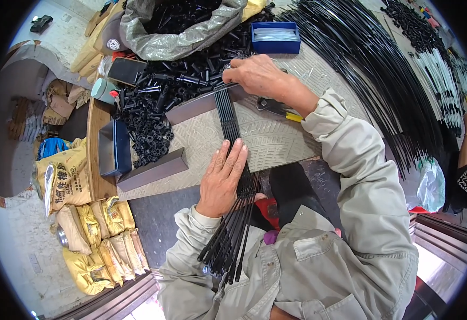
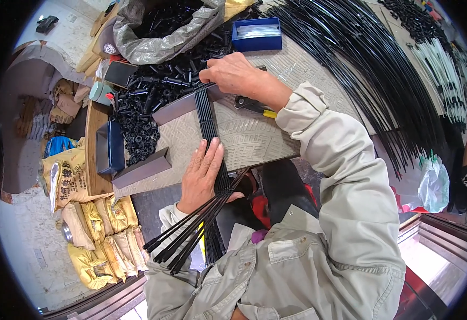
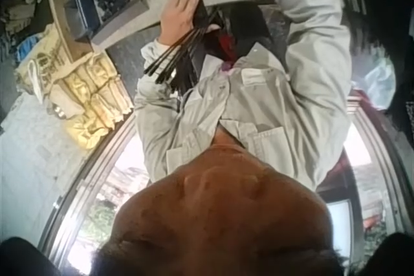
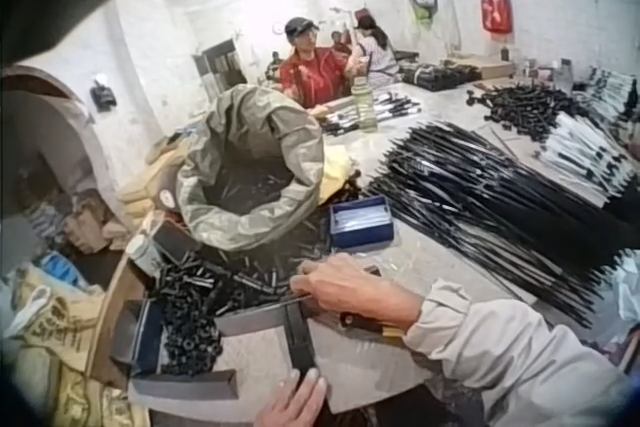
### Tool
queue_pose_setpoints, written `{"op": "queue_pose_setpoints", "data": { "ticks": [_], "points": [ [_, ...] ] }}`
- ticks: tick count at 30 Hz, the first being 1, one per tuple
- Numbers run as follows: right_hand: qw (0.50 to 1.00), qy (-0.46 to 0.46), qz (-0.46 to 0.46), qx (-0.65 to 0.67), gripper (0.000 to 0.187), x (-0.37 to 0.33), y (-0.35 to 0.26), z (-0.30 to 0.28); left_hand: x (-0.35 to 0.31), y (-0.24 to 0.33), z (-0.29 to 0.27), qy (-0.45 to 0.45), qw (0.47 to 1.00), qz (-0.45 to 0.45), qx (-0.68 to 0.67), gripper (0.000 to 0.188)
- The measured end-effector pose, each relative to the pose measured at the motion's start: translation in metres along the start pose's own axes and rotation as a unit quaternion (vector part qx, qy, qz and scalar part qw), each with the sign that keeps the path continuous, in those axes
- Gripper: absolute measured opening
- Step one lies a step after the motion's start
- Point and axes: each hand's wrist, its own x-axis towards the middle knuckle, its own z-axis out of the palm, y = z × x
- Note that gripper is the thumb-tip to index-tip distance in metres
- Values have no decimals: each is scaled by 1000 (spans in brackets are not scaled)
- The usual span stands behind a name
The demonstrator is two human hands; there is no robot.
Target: Assemble plastic connectors and bundles of black rods at a workbench.
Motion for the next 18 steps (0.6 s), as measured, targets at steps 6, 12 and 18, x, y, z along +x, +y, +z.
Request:
{"op": "queue_pose_setpoints", "data": {
  "ticks": [6,12,18],
  "points": [
    [999,-20,35,-8,17,1,-5,-1,1,0,1,2,1000,3,3,92],
    [997,35,-17,65,18,-1,1,1,0,-1,2,-4,1000,10,8,96],
    [995,-73,37,-57,5,-4,11,-6,0,2,0,0,1000,1,2,93]
  ]
}}
